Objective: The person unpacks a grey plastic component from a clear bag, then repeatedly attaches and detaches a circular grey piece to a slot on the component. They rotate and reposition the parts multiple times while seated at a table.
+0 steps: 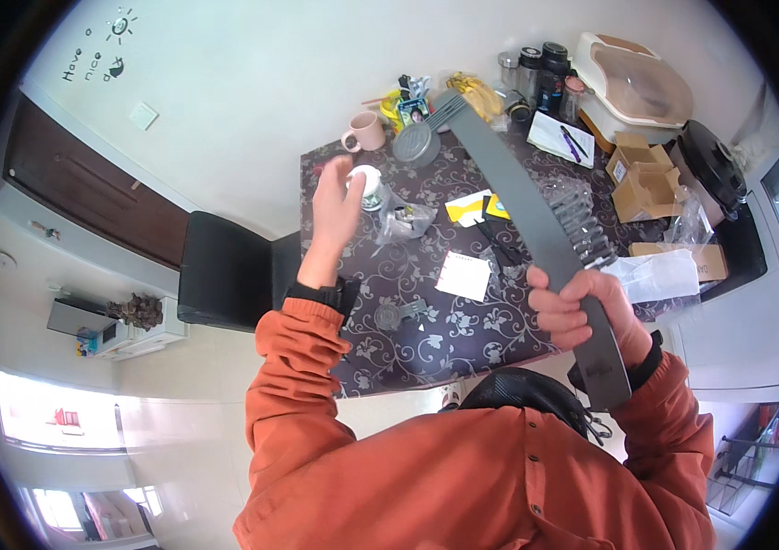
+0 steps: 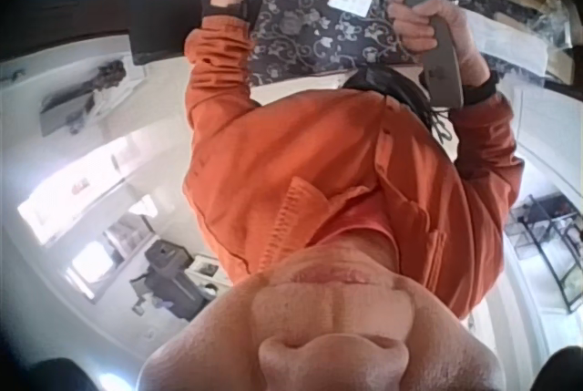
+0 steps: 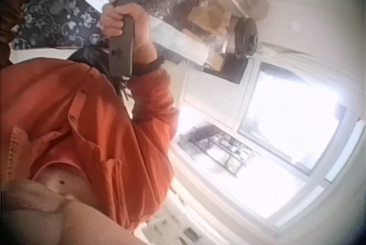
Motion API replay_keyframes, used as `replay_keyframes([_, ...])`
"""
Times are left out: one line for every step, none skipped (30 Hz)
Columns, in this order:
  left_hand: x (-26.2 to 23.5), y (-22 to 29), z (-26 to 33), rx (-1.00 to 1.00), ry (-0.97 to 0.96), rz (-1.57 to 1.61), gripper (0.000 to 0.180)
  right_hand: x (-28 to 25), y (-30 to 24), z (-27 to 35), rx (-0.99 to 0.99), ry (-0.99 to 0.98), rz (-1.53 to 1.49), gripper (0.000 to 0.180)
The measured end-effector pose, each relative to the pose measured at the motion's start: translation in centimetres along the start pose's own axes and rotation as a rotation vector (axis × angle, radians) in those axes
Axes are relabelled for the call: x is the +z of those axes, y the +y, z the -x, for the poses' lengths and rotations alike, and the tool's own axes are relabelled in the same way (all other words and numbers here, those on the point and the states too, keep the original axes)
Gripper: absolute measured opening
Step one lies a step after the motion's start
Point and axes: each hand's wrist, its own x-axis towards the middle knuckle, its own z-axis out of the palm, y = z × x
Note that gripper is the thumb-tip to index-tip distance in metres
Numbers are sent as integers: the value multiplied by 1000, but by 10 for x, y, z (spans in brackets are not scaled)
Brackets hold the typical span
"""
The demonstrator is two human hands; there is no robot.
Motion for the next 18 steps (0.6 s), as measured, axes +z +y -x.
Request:
replay_keyframes([-4,-16,8,-62,-133,-73,35,-3,-5,0,-23,-3,-3,23])
replay_keyframes([-8,-32,24,-177,-281,-162,33,-7,-8,1,-33,-16,-33,23])
replay_keyframes([-10,-48,40,-195,-420,-181,29,-11,-11,2,-61,28,-32,23])
replay_keyframes([-12,-62,57,-204,-551,-236,29,-15,-15,3,-69,33,-90,23])
replay_keyframes([-12,-76,72,-300,-648,-209,29,-19,-18,3,-97,63,-77,22])
replay_keyframes([-14,-87,89,-389,-742,-180,30,-23,-21,3,-125,81,-97,22])
replay_keyframes([-13,-96,108,-517,-791,-160,36,-28,-23,2,-125,60,-114,20])
replay_keyframes([-12,-103,124,-459,-791,-189,39,-31,-26,2,-145,62,-125,19])
replay_keyframes([-10,-108,141,-382,-783,-210,42,-35,-28,2,-143,45,-132,18])
replay_keyframes([-8,-111,155,-315,-782,-229,45,-38,-30,1,-148,48,-138,18])
replay_keyframes([-5,-113,166,-268,-800,-270,53,-41,-31,0,-155,56,-149,19])
replay_keyframes([-1,-114,174,-215,-832,-312,60,-44,-33,-1,-162,52,-157,19])
replay_keyframes([4,-114,184,-195,-800,-342,62,-46,-33,-2,-160,47,-180,19])
replay_keyframes([9,-114,193,-181,-770,-375,64,-49,-34,-3,-159,60,-184,19])
replay_keyframes([13,-115,201,-194,-768,-406,65,-51,-34,-4,-158,62,-192,19])
replay_keyframes([18,-115,208,-211,-768,-439,66,-53,-34,-5,-158,63,-199,19])
replay_keyframes([20,-117,212,-192,-752,-452,67,-55,-34,-5,-152,65,-203,19])
replay_keyframes([22,-119,215,-200,-763,-510,67,-56,-34,-5,-147,66,-208,19])
